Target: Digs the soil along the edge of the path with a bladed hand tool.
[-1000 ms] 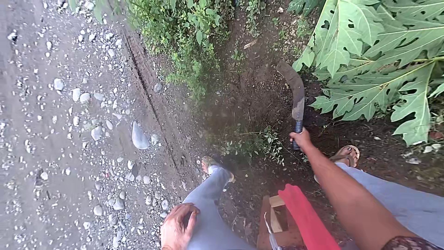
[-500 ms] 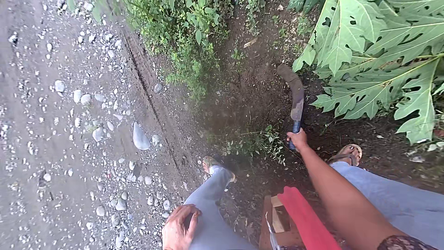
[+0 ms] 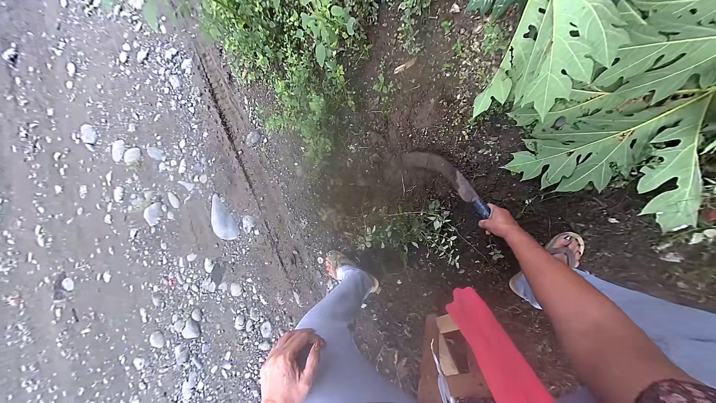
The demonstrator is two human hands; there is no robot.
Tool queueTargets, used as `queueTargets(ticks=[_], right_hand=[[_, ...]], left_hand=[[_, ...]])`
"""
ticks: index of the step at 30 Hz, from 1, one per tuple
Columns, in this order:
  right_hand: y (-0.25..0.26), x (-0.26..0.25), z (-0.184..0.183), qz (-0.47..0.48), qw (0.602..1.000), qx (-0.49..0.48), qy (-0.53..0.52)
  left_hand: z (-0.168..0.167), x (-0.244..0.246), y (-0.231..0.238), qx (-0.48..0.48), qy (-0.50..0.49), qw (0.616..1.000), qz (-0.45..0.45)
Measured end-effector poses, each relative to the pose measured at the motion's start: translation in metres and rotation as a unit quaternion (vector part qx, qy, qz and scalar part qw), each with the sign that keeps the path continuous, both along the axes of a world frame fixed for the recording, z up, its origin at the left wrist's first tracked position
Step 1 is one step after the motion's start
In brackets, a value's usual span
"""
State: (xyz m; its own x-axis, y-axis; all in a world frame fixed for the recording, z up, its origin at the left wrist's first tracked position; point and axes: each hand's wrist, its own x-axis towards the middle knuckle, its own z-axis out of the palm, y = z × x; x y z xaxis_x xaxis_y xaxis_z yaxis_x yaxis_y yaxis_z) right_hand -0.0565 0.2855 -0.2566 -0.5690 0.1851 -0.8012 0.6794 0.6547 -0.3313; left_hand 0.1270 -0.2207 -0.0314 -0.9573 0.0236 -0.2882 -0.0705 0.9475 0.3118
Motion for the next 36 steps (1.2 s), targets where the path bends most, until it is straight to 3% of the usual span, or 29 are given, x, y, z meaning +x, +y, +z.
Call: queueTargets(ticks=[3, 6, 10, 13, 15, 16, 17, 18, 19, 20, 22, 26, 31, 34, 36], right_hand=[[-0.03, -0.007, 0.008, -0.208, 0.973, -0.087, 0.053], [-0.048, -0.004, 0.047, -0.36, 0.911, -0.189, 0.062], [-0.036, 0.024, 0.133, -0.483, 0.833, -0.267, 0.044], [-0.023, 0.07, 0.187, -0.502, 0.828, -0.25, 0.015], [-0.015, 0.094, 0.207, -0.528, 0.813, -0.244, -0.019], [-0.01, 0.103, 0.209, -0.553, 0.794, -0.251, -0.039], [-0.008, 0.107, 0.208, -0.582, 0.769, -0.259, -0.059], [-0.009, 0.108, 0.205, -0.604, 0.748, -0.266, -0.073], [-0.017, 0.105, 0.204, -0.612, 0.738, -0.274, -0.078], [-0.026, 0.101, 0.204, -0.614, 0.732, -0.285, -0.079], [-0.039, 0.089, 0.205, -0.627, 0.711, -0.307, -0.083], [-0.041, 0.077, 0.208, -0.663, 0.676, -0.31, -0.084], [-0.047, 0.067, 0.211, -0.675, 0.657, -0.326, -0.08], [-0.049, 0.07, 0.21, -0.675, 0.656, -0.326, -0.086], [-0.05, 0.071, 0.211, -0.673, 0.657, -0.328, -0.089]], left_hand=[[0.01, -0.04, 0.023, 0.028, -0.146, 0.987, 0.067], [-0.016, -0.115, 0.074, 0.093, -0.184, 0.978, 0.042], [-0.111, -0.211, 0.137, 0.215, -0.223, 0.95, 0.031], [-0.191, -0.251, 0.171, 0.265, -0.259, 0.928, 0.033], [-0.229, -0.259, 0.192, 0.29, -0.221, 0.931, 0.016], [-0.22, -0.263, 0.21, 0.274, -0.23, 0.933, 0.044], [-0.188, -0.286, 0.235, 0.228, -0.379, 0.886, 0.139], [-0.183, -0.295, 0.25, 0.221, -0.414, 0.856, 0.218], [-0.205, -0.289, 0.247, 0.256, -0.372, 0.862, 0.232], [-0.254, -0.268, 0.236, 0.326, -0.231, 0.891, 0.216], [-0.302, -0.272, 0.23, 0.407, -0.236, 0.852, 0.23], [-0.304, -0.288, 0.255, 0.453, -0.277, 0.79, 0.306], [-0.318, -0.298, 0.262, 0.427, -0.241, 0.81, 0.321], [-0.329, -0.303, 0.259, 0.441, -0.257, 0.803, 0.308], [-0.336, -0.307, 0.251, 0.412, -0.273, 0.818, 0.294]])
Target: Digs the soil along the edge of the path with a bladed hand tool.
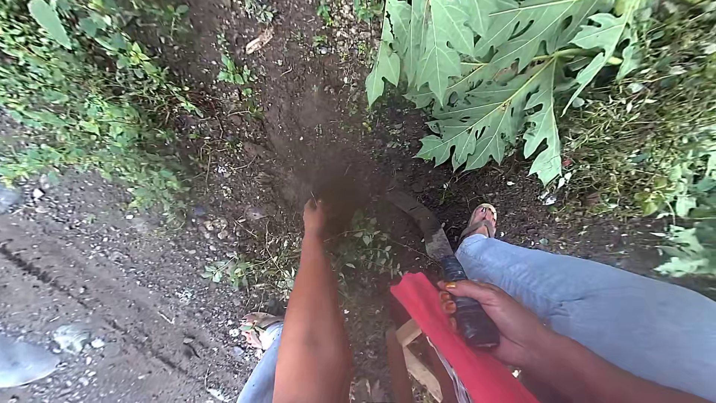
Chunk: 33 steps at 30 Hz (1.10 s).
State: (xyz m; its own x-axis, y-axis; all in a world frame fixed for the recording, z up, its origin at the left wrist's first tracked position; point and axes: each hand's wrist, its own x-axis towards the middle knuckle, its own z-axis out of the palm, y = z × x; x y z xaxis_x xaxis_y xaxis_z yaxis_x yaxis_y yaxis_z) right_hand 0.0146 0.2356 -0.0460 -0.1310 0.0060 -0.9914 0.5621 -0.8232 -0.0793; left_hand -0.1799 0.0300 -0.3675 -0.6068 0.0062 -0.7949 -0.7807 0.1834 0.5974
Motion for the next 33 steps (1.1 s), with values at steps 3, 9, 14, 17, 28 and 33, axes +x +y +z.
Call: queueTargets(ticks=[3, 9, 14, 17, 28, 33], right_hand=[[-0.002, -0.002, 0.002, 0.004, 1.0, 0.002, 0.0], [-0.008, -0.005, 0.002, 0.012, 1.0, 0.005, 0.0], [-0.017, -0.002, -0.001, 0.013, 1.0, 0.013, 0.02], [-0.015, 0.004, -0.005, 0.008, 0.999, -0.013, 0.031], [0.004, 0.05, -0.046, 0.192, 0.962, 0.175, 0.08], [0.011, 0.082, -0.132, 0.285, 0.881, 0.349, 0.147]], left_hand=[[0.004, -0.014, -0.016, -0.166, 0.009, 0.978, -0.13], [0.048, -0.026, -0.032, -0.34, 0.031, 0.924, -0.173], [0.077, 0.028, -0.051, -0.331, 0.04, 0.933, -0.135], [0.105, 0.069, -0.054, -0.308, 0.045, 0.928, -0.206], [0.232, 0.169, -0.05, -0.281, 0.137, 0.891, -0.328], [0.333, 0.214, -0.138, -0.376, 0.322, 0.848, -0.189]])
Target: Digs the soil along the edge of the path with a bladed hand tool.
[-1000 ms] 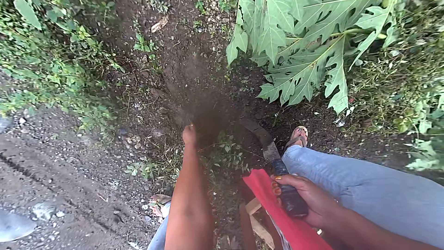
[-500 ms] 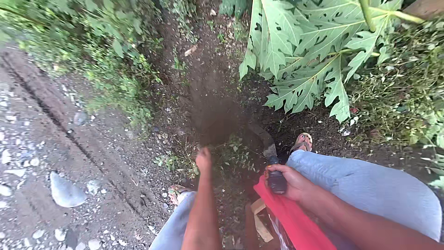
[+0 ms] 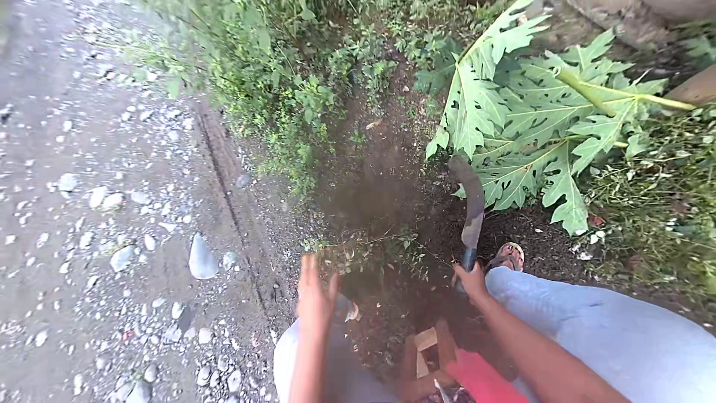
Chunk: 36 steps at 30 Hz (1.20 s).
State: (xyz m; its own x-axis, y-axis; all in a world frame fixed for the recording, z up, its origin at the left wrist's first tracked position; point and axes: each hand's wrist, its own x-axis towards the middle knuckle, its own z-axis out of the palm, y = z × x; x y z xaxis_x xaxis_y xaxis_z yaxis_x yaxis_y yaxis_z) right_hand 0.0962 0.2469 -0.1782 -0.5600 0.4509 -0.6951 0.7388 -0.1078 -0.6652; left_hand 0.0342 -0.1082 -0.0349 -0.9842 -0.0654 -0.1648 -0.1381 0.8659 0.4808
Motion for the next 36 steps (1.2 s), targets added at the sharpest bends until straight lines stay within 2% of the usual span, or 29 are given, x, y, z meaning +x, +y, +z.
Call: queueTargets(ticks=[2, 4, 5, 6, 9, 12, 14, 15, 16, 19, 21, 23, 25, 28, 30, 31, 33, 35, 36], right_hand=[[0.01, 0.039, -0.014, 0.151, 0.979, 0.07, -0.118], [0.029, 0.071, -0.018, 0.329, 0.907, 0.101, -0.244], [0.036, 0.082, -0.019, 0.373, 0.882, 0.113, -0.266], [0.042, 0.086, -0.017, 0.387, 0.873, 0.128, -0.266], [0.054, 0.073, -0.009, 0.329, 0.909, 0.151, -0.206], [0.044, 0.039, 0.005, 0.186, 0.963, 0.151, -0.124], [0.029, 0.02, 0.007, 0.113, 0.978, 0.152, -0.093], [0.024, 0.015, 0.007, 0.111, 0.977, 0.154, -0.1], [0.025, 0.017, 0.007, 0.144, 0.968, 0.16, -0.126], [0.041, 0.039, 0.02, 0.325, 0.906, 0.176, -0.205], [0.045, 0.032, 0.015, 0.374, 0.879, 0.214, -0.204], [0.05, 0.028, 0.006, 0.382, 0.874, 0.217, -0.207], [0.05, 0.024, 0.005, 0.324, 0.907, 0.194, -0.186], [0.034, 0.007, 0.011, 0.156, 0.972, 0.149, -0.097], [0.022, -0.004, 0.016, 0.076, 0.986, 0.129, -0.069], [0.019, -0.005, 0.017, 0.064, 0.988, 0.125, -0.07], [0.021, 0.003, 0.012, 0.134, 0.975, 0.139, -0.113], [0.029, 0.016, 0.006, 0.293, 0.921, 0.151, -0.209], [0.031, 0.021, 0.003, 0.343, 0.895, 0.145, -0.245]], left_hand=[[0.024, 0.032, -0.036, -0.025, 0.086, 0.996, 0.03], [0.032, 0.065, -0.059, -0.027, 0.137, 0.989, 0.055], [0.032, 0.081, -0.064, -0.017, 0.138, 0.988, 0.064], [0.029, 0.094, -0.065, -0.003, 0.128, 0.989, 0.069], [0.015, 0.122, -0.05, 0.054, 0.057, 0.994, 0.082], [-0.003, 0.122, -0.033, -0.022, 0.095, 0.993, 0.073], [-0.004, 0.116, -0.032, -0.043, 0.119, 0.989, 0.075], [-0.002, 0.114, -0.032, -0.05, 0.122, 0.988, 0.076], [0.0, 0.114, -0.032, -0.054, 0.12, 0.988, 0.076], [0.007, 0.119, -0.028, -0.058, 0.12, 0.989, 0.07], [0.005, 0.111, -0.031, -0.06, 0.133, 0.987, 0.074], [0.0, 0.113, -0.031, -0.063, 0.134, 0.986, 0.079], [-0.001, 0.115, -0.03, -0.071, 0.155, 0.983, 0.074], [-0.002, 0.114, -0.028, -0.092, 0.216, 0.971, 0.049], [-0.001, 0.115, -0.028, -0.097, 0.221, 0.97, 0.036], [0.001, 0.115, -0.028, -0.098, 0.216, 0.971, 0.032], [0.005, 0.111, -0.027, -0.091, 0.189, 0.977, 0.034], [0.008, 0.105, -0.024, -0.084, 0.148, 0.985, 0.041], [0.009, 0.101, -0.024, -0.081, 0.129, 0.987, 0.043]])
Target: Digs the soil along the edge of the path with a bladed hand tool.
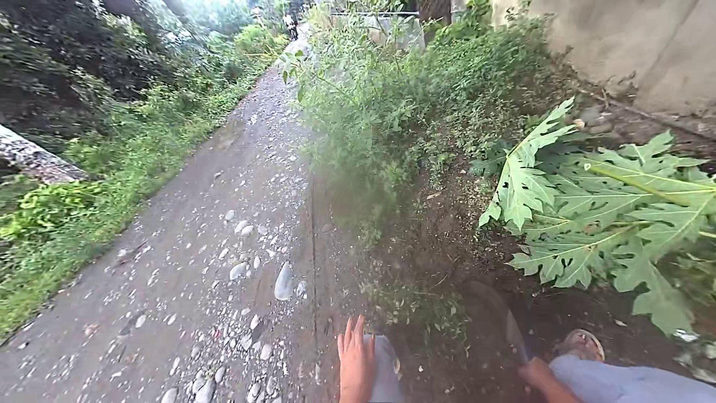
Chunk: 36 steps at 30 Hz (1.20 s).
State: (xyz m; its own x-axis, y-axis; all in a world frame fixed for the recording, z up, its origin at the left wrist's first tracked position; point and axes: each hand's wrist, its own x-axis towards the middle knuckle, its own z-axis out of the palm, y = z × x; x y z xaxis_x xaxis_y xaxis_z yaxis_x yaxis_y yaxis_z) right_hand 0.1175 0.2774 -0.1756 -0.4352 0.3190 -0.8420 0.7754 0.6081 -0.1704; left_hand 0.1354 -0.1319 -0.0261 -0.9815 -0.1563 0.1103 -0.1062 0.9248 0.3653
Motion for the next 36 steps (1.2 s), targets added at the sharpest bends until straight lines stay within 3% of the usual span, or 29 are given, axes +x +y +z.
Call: queueTargets(ticks=[4, 8, 12, 18, 20, 22, 24, 26, 29, 32, 34, 36], right_hand=[[0.008, 0.004, -0.008, 0.017, 1.0, 0.005, 0.004], [0.005, -0.012, -0.007, -0.105, 0.989, -0.015, 0.107], [-0.02, -0.053, 0.014, -0.224, 0.949, -0.039, 0.218], [-0.051, -0.12, 0.008, -0.276, 0.921, -0.145, 0.232], [-0.061, -0.128, -0.008, -0.195, 0.955, -0.136, 0.177], [-0.059, -0.12, -0.02, -0.013, 0.994, -0.085, 0.071], [-0.041, -0.115, -0.022, 0.17, 0.984, -0.041, -0.03], [-0.007, -0.123, -0.016, 0.288, 0.956, -0.008, -0.044], [0.043, -0.162, 0.008, 0.369, 0.929, 0.016, -0.005], [0.049, -0.18, 0.018, 0.249, 0.967, -0.026, 0.048], [0.017, -0.179, 0.003, 0.077, 0.989, -0.069, 0.102], [-0.035, -0.17, -0.025, -0.113, 0.971, -0.132, 0.162]], left_hand=[[-0.005, -0.011, -0.004, 0.039, -0.028, 0.999, 0.026], [-0.006, -0.011, -0.009, 0.072, 0.012, 0.995, 0.064], [-0.007, -0.005, -0.016, 0.082, 0.025, 0.994, 0.063], [-0.015, 0.001, -0.031, 0.077, 0.024, 0.996, 0.036], [-0.017, -0.001, -0.034, 0.086, 0.03, 0.995, 0.033], [-0.016, 0.001, -0.034, 0.089, 0.018, 0.995, 0.038], [-0.015, 0.0, -0.035, 0.09, 0.004, 0.995, 0.04], [-0.016, 0.002, -0.039, 0.089, -0.001, 0.995, 0.036], [-0.021, 0.003, -0.045, 0.101, 0.008, 0.994, 0.03], [-0.021, 0.002, -0.044, 0.113, 0.014, 0.993, 0.023], [-0.021, -0.001, -0.043, 0.112, 0.015, 0.993, 0.021], [-0.02, -0.004, -0.041, 0.113, 0.007, 0.993, 0.022]])
